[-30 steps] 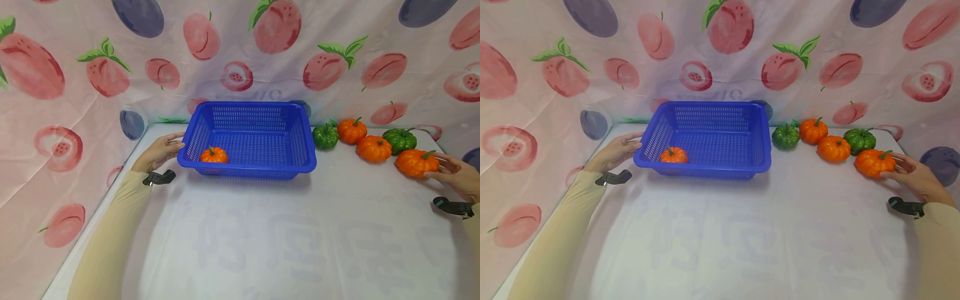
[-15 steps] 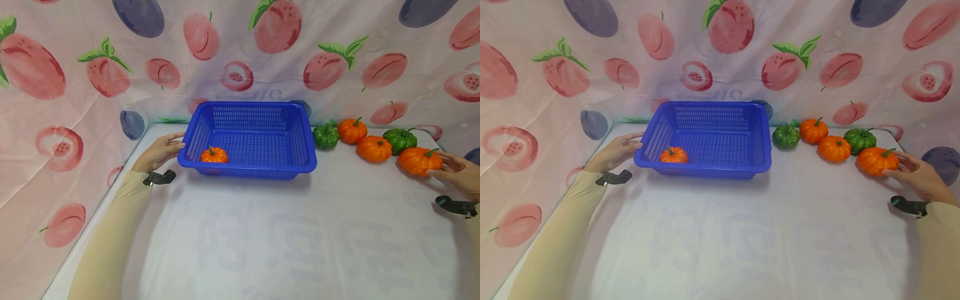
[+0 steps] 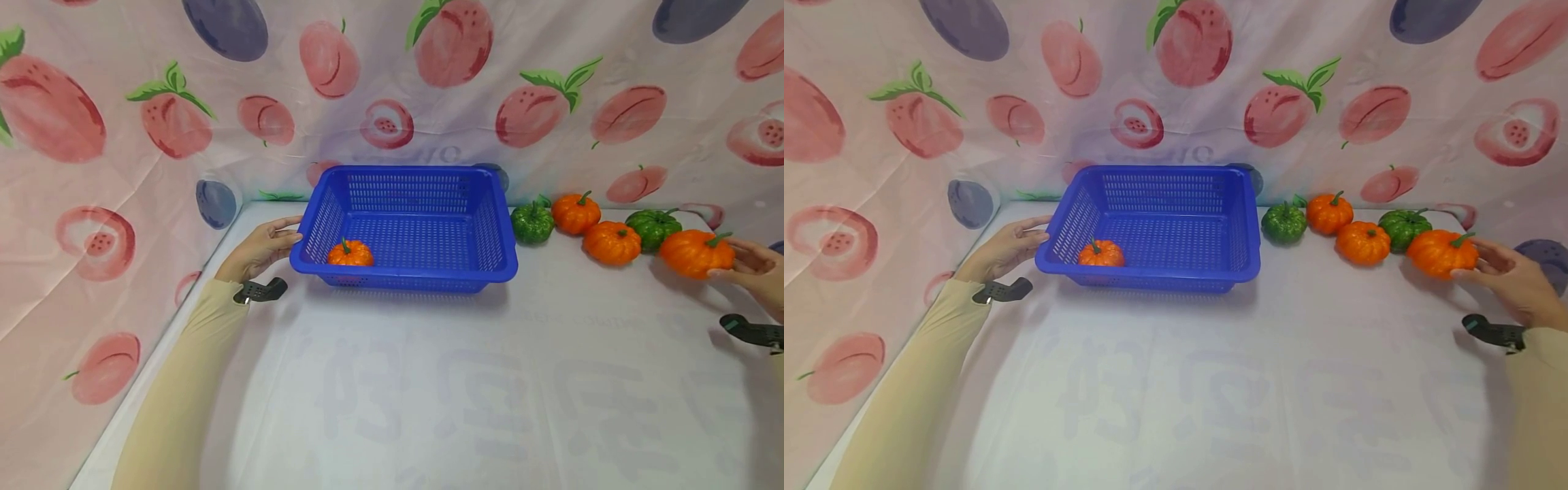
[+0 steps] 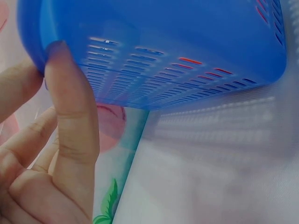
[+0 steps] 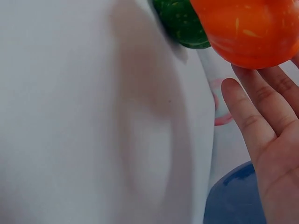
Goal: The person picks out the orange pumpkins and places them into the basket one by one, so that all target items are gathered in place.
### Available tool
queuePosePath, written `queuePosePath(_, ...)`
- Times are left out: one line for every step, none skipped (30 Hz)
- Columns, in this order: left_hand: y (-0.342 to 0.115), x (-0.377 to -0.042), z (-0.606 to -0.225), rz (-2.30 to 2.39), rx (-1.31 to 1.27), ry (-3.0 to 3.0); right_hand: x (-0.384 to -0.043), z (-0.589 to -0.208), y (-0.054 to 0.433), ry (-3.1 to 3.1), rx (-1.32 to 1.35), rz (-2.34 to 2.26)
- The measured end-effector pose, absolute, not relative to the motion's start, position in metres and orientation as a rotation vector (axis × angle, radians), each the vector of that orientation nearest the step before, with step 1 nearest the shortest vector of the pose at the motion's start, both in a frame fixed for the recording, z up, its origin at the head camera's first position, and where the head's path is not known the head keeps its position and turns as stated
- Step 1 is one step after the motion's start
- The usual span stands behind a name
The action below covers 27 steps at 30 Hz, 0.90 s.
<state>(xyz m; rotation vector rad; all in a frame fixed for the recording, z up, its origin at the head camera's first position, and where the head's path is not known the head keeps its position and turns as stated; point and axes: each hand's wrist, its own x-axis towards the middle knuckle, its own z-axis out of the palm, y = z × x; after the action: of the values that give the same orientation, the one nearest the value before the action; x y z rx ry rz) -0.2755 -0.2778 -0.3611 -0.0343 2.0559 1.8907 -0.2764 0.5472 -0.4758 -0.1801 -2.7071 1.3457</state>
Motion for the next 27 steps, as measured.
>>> queuePosePath(-0.278, -0.275, -0.361, 1.896, -0.031, 2.053, -0.278, -0.477, 0.550, -2.696, -0.160, 1.346)
queuePosePath(-0.278, -0.275, -0.361, 1.903, -0.027, 2.049, -0.280, -0.477, 0.552, -2.684, -0.145, 1.348)
queuePosePath(-0.278, -0.276, -0.362, 1.907, -0.020, 2.048, -0.281, -0.478, 0.553, -2.674, -0.131, 1.354)
queuePosePath(-0.278, -0.276, -0.362, 1.905, -0.012, 2.052, -0.283, -0.479, 0.555, -2.671, -0.121, 1.353)
queuePosePath(-0.278, -0.276, -0.362, 1.905, -0.010, 2.054, -0.284, -0.479, 0.557, -2.671, -0.113, 1.350)
queuePosePath(-0.278, -0.276, -0.362, 1.906, -0.012, 2.055, -0.286, -0.480, 0.559, -2.667, -0.108, 1.350)
queuePosePath(-0.277, -0.276, -0.363, 1.903, -0.013, 2.061, -0.287, -0.481, 0.561, -2.666, -0.106, 1.351)
queuePosePath(-0.277, -0.276, -0.363, 1.902, -0.019, 2.063, -0.289, -0.482, 0.563, -2.668, -0.107, 1.348)
queuePosePath(-0.277, -0.276, -0.363, 1.900, -0.028, 2.065, -0.291, -0.482, 0.565, -2.667, -0.108, 1.354)
queuePosePath(-0.277, -0.276, -0.363, 1.897, -0.035, 2.069, -0.293, -0.483, 0.567, -2.664, -0.104, 1.361)
queuePosePath(-0.277, -0.276, -0.363, 1.896, -0.042, 2.069, -0.294, -0.483, 0.569, -2.661, -0.100, 1.371)
queuePosePath(-0.277, -0.276, -0.363, 1.894, -0.044, 2.070, -0.296, -0.483, 0.570, -2.662, -0.094, 1.377)
queuePosePath(-0.277, -0.276, -0.363, 1.892, -0.047, 2.071, -0.297, -0.483, 0.571, -2.670, -0.092, 1.376)
queuePosePath(-0.277, -0.276, -0.363, 1.894, -0.049, 2.067, -0.296, -0.481, 0.570, -2.679, -0.097, 1.373)
queuePosePath(-0.278, -0.276, -0.363, 1.894, -0.048, 2.065, -0.295, -0.479, 0.567, -2.683, -0.098, 1.373)
queuePosePath(-0.278, -0.276, -0.363, 1.890, -0.043, 2.065, -0.293, -0.475, 0.563, -2.685, -0.103, 1.373)
queuePosePath(-0.278, -0.276, -0.363, 1.893, -0.043, 2.059, -0.290, -0.470, 0.557, -2.692, -0.111, 1.367)
queuePosePath(-0.278, -0.276, -0.363, 1.898, -0.042, 2.051, -0.285, -0.462, 0.548, -2.704, -0.113, 1.359)
queuePosePath(-0.278, -0.276, -0.363, 1.900, -0.041, 2.048, -0.280, -0.454, 0.538, -2.718, -0.119, 1.350)
queuePosePath(-0.279, -0.276, -0.363, 1.899, -0.037, 2.046, -0.275, -0.446, 0.528, -2.722, -0.120, 1.354)
queuePosePath(-0.279, -0.276, -0.363, 1.899, -0.035, 2.045, -0.270, -0.437, 0.518, -2.724, -0.119, 1.361)
queuePosePath(-0.279, -0.276, -0.362, 1.897, -0.034, 2.047, -0.265, -0.429, 0.508, -2.730, -0.117, 1.361)
queuePosePath(-0.278, -0.276, -0.362, 1.899, -0.036, 2.046, -0.261, -0.421, 0.499, -2.744, -0.106, 1.355)
queuePosePath(-0.278, -0.276, -0.362, 1.897, -0.038, 2.050, -0.257, -0.415, 0.491, -2.755, -0.093, 1.358)
queuePosePath(-0.278, -0.276, -0.362, 1.894, -0.043, 2.053, -0.255, -0.410, 0.486, -2.757, -0.082, 1.361)
queuePosePath(-0.278, -0.276, -0.362, 1.894, -0.045, 2.051, -0.253, -0.406, 0.482, -2.757, -0.069, 1.368)
queuePosePath(-0.278, -0.276, -0.362, 1.895, -0.050, 2.050, -0.252, -0.402, 0.478, -2.763, -0.057, 1.368)
